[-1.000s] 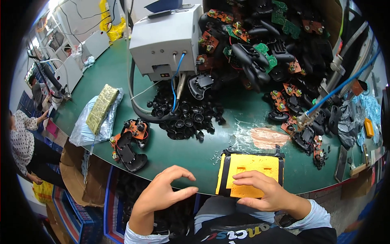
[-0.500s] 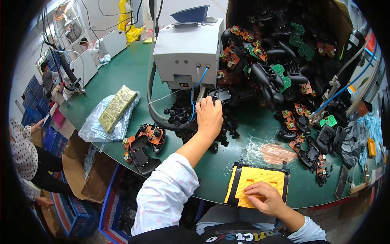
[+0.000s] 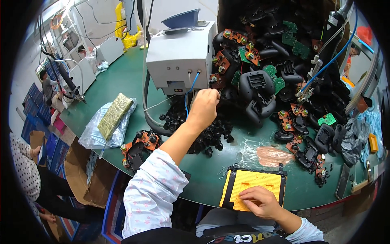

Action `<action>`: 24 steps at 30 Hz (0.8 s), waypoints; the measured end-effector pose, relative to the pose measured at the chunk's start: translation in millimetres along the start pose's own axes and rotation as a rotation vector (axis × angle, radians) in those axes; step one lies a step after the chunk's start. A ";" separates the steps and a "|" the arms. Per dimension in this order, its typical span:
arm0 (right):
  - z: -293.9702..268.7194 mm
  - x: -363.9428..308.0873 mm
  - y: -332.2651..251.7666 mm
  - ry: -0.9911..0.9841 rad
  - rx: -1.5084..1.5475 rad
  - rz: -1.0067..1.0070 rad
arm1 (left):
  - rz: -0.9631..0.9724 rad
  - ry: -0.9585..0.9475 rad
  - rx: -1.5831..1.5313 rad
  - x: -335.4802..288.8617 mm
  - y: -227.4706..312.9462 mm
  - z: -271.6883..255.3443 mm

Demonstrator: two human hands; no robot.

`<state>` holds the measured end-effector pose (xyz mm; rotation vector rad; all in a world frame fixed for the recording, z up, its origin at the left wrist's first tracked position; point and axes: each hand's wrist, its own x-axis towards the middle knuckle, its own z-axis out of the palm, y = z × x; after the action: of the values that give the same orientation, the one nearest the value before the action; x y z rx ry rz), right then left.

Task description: Assembling the internal circuit boards and plastic shells of game controllers using a jig and pneumatic tool.

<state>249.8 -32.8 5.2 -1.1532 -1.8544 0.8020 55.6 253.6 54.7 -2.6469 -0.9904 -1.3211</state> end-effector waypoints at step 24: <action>-1.6 1.1 0.6 -0.005 0.010 0.027 | -0.086 -0.178 0.432 -17.8 8.9 34.8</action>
<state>251.1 -31.4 5.7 -1.1732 -1.8408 0.8292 77.4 247.2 21.8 -2.4361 -1.2554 -0.7758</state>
